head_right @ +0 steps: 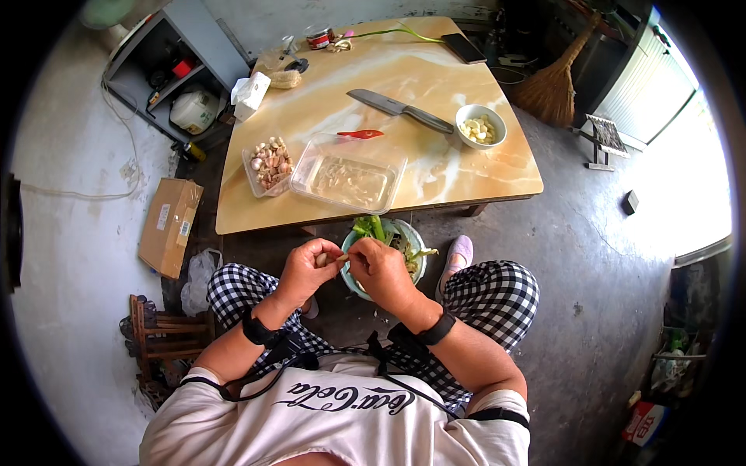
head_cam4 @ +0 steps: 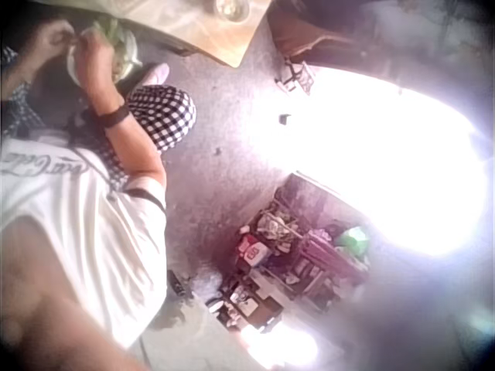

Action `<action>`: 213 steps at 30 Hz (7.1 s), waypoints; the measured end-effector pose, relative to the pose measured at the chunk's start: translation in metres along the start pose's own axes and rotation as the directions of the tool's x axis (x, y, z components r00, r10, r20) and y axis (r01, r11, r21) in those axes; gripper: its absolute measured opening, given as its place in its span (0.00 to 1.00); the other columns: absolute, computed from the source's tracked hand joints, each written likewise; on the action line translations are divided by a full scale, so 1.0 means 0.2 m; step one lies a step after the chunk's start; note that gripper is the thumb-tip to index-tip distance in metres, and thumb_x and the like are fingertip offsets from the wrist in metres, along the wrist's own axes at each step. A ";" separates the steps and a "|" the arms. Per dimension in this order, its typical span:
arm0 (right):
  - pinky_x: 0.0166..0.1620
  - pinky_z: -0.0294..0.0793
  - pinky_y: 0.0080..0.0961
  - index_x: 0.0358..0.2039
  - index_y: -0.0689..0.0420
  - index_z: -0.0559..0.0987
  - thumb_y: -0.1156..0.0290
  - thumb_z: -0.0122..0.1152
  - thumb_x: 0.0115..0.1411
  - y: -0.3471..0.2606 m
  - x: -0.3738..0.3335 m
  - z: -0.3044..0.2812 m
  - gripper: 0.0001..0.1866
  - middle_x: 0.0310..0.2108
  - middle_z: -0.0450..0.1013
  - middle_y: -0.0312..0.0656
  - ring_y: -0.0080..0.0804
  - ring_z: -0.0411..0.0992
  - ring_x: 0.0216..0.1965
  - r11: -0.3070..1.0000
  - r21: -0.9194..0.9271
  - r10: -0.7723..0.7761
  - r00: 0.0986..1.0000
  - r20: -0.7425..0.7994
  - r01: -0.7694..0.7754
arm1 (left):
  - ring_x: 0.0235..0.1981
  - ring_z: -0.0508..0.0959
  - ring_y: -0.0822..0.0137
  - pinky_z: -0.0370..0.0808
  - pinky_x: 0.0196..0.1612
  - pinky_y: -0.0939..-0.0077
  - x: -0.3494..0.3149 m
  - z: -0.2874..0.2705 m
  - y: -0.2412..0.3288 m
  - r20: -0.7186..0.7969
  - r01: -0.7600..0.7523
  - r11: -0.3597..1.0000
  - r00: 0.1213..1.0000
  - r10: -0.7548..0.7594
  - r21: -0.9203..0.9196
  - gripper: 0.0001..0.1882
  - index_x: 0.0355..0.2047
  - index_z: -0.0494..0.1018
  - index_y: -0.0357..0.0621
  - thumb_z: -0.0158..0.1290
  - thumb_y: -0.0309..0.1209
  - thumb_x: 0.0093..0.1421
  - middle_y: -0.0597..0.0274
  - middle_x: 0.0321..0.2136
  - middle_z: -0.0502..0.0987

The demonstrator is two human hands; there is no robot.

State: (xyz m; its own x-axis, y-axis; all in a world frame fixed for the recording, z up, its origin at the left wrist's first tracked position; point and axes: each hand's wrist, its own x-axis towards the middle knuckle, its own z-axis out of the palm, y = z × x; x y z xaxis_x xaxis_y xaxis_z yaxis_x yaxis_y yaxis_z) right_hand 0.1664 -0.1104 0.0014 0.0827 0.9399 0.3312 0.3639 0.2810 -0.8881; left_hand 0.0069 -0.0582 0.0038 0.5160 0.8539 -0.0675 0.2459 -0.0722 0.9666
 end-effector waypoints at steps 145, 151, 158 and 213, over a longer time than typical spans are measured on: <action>0.26 0.64 0.14 0.23 0.61 0.67 0.76 0.47 0.56 0.08 0.00 0.01 0.06 0.22 0.66 0.35 0.17 0.62 0.21 0.807 0.490 0.309 0.943 0.127 -0.330 | 0.22 0.64 0.84 0.60 0.24 0.94 -0.01 -0.07 -0.03 0.144 0.255 0.836 0.967 -0.212 -0.485 0.11 0.38 0.70 0.36 0.52 0.24 0.54 0.69 0.27 0.72; 0.25 0.61 0.11 0.25 0.59 0.68 0.74 0.56 0.54 0.06 0.01 0.00 0.07 0.19 0.62 0.29 0.12 0.60 0.24 0.862 0.332 0.334 0.922 0.195 -0.382 | 0.24 0.66 0.85 0.65 0.28 0.94 0.00 -0.06 -0.02 0.065 0.142 0.905 0.990 -0.127 -0.400 0.09 0.37 0.69 0.38 0.52 0.23 0.54 0.71 0.26 0.71; 0.23 0.61 0.13 0.27 0.61 0.71 0.74 0.58 0.53 0.10 -0.02 0.08 0.06 0.19 0.65 0.30 0.12 0.60 0.21 0.889 0.360 0.259 0.959 0.120 -0.285 | 0.22 0.65 0.86 0.64 0.26 0.94 0.00 -0.04 -0.03 0.035 0.060 0.960 0.998 -0.053 -0.272 0.06 0.31 0.68 0.39 0.52 0.21 0.53 0.73 0.22 0.68; 0.31 0.70 0.12 0.32 0.64 0.74 0.75 0.53 0.57 0.07 0.00 0.04 0.06 0.25 0.72 0.35 0.16 0.68 0.27 0.806 0.470 0.311 0.933 0.182 -0.360 | 0.15 0.65 0.85 0.62 0.17 0.93 -0.02 0.00 0.03 -0.034 0.033 0.998 0.999 -0.036 -0.059 0.07 0.33 0.73 0.36 0.52 0.25 0.55 0.70 0.19 0.73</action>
State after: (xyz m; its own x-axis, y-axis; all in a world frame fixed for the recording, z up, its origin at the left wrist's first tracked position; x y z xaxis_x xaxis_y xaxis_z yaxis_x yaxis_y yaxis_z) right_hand 0.1638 -0.1055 -0.0134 0.0211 0.9995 -0.0251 -0.1732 -0.0211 -0.9847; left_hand 0.0068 -0.0614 0.0096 0.4785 0.8731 -0.0933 0.2138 -0.0128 0.9768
